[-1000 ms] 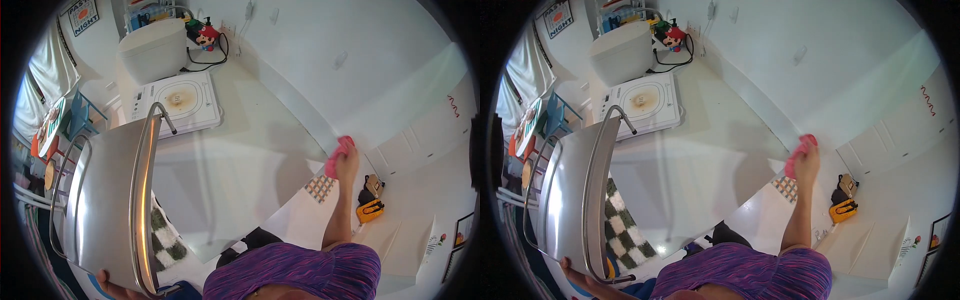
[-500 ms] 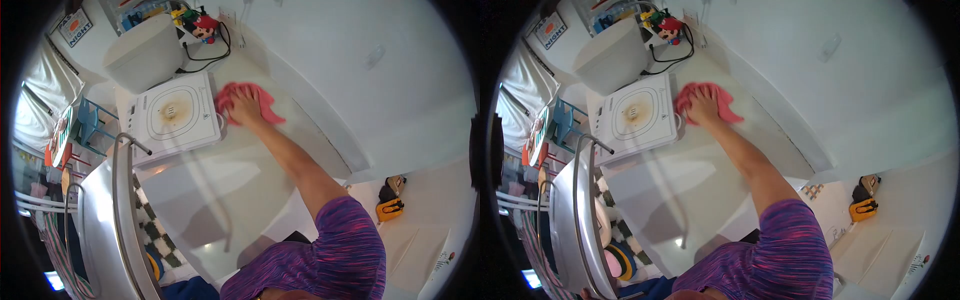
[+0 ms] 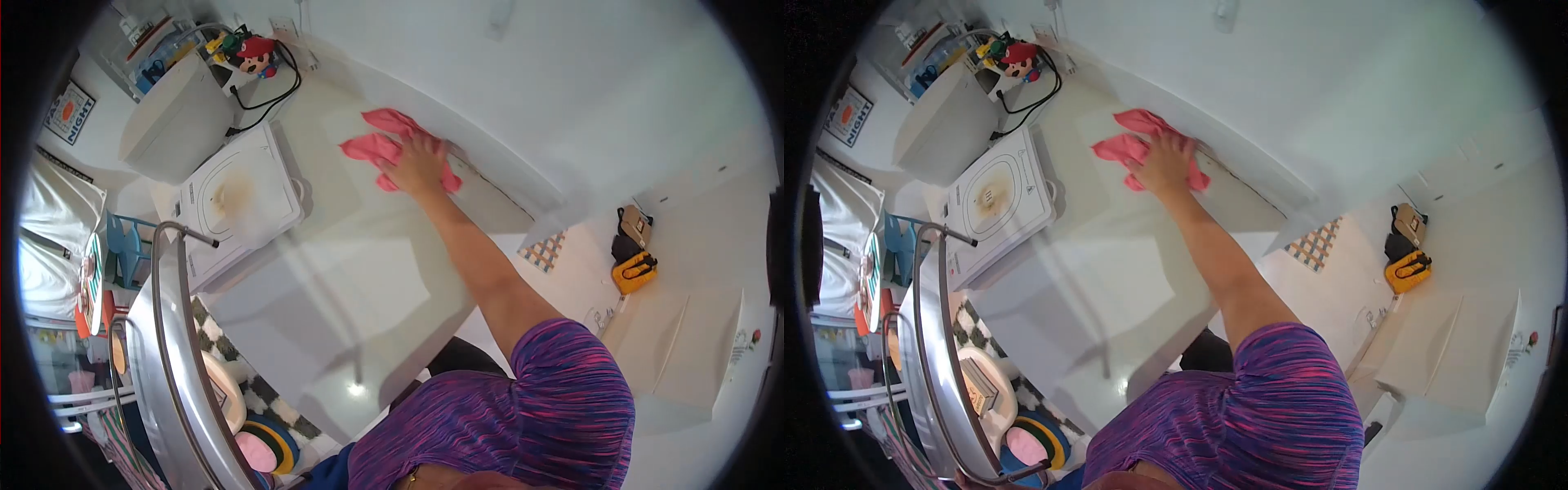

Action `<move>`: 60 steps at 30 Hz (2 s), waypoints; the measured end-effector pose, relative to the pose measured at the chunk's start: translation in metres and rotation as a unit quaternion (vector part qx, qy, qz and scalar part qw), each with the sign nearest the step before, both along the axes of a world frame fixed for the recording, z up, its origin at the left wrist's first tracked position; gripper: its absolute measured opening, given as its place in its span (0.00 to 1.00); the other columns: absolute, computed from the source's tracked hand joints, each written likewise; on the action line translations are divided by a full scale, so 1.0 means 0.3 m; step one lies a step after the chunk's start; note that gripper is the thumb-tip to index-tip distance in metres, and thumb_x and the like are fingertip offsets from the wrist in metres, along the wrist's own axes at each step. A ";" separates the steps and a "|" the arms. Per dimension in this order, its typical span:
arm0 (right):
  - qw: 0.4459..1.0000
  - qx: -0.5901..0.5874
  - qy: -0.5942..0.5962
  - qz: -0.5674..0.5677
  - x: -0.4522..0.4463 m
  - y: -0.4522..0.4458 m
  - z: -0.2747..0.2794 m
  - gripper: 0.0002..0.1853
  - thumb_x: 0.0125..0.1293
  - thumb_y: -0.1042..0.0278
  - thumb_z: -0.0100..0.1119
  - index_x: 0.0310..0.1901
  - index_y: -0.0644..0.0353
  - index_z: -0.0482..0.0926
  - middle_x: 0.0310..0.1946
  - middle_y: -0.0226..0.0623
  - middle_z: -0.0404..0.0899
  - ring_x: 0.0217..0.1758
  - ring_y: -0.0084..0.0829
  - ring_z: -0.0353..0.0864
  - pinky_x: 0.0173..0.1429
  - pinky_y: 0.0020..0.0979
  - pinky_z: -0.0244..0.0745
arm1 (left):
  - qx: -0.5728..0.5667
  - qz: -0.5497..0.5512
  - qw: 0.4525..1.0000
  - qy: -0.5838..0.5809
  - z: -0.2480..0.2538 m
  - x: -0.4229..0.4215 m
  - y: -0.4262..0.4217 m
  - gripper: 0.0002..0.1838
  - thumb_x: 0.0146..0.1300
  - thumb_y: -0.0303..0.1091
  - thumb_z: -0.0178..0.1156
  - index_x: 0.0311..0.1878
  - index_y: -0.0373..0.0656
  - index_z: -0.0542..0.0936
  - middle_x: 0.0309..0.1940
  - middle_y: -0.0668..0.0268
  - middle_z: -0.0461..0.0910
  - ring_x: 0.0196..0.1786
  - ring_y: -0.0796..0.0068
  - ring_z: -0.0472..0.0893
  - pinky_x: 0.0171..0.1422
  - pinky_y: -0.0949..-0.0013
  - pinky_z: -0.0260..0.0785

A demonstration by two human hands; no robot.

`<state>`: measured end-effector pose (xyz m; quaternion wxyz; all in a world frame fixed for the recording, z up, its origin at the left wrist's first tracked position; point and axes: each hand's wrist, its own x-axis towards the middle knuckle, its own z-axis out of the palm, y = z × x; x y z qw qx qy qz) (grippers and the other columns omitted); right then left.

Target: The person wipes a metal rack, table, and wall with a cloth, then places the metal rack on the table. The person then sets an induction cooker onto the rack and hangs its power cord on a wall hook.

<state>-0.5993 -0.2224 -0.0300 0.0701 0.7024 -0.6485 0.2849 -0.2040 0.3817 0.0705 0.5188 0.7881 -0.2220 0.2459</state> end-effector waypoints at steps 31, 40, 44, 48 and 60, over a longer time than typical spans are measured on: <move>0.956 0.056 -0.098 0.270 0.201 0.772 -0.096 0.17 0.48 0.66 0.54 0.43 0.54 0.78 0.51 0.37 0.73 0.54 0.40 0.70 0.58 0.44 0.62 | -0.296 -0.245 0.850 0.359 0.179 0.095 -0.145 0.22 0.53 0.37 0.56 0.49 0.32 0.70 0.47 0.54 0.73 0.51 0.63 0.73 0.58 0.60 0.66; 0.985 0.060 0.127 -0.096 -0.728 0.660 -0.009 0.17 0.50 0.74 0.47 0.42 0.53 0.77 0.41 0.38 0.77 0.48 0.44 0.74 0.51 0.46 0.68 | -0.220 -0.198 0.911 0.286 0.191 0.081 -0.132 0.24 0.53 0.37 0.56 0.50 0.32 0.70 0.48 0.54 0.74 0.51 0.63 0.73 0.58 0.60 0.66; 0.962 0.086 0.231 -0.118 -0.832 0.765 0.181 0.14 0.56 0.74 0.44 0.43 0.52 0.77 0.41 0.36 0.77 0.47 0.37 0.76 0.52 0.32 0.69 | -0.208 -0.192 0.919 0.276 0.178 0.092 -0.122 0.24 0.52 0.37 0.57 0.51 0.32 0.69 0.48 0.54 0.74 0.51 0.63 0.74 0.58 0.60 0.66; 0.923 0.216 -0.310 -0.066 -0.700 0.845 0.562 0.14 0.61 0.71 0.43 0.46 0.52 0.75 0.40 0.35 0.77 0.48 0.32 0.75 0.52 0.28 0.66 | -0.206 -0.195 0.918 0.277 0.177 0.089 -0.124 0.25 0.52 0.37 0.57 0.51 0.32 0.69 0.48 0.54 0.74 0.51 0.63 0.74 0.58 0.60 0.66; 0.956 0.161 -0.008 0.246 -0.075 0.644 0.020 0.34 0.55 0.45 0.53 0.60 0.58 0.65 0.64 0.49 0.57 0.67 0.58 0.50 0.67 0.54 0.45 | -0.314 -0.240 0.831 0.391 0.174 -0.107 -0.130 0.26 0.51 0.37 0.57 0.52 0.33 0.69 0.47 0.54 0.75 0.50 0.63 0.75 0.57 0.62 0.67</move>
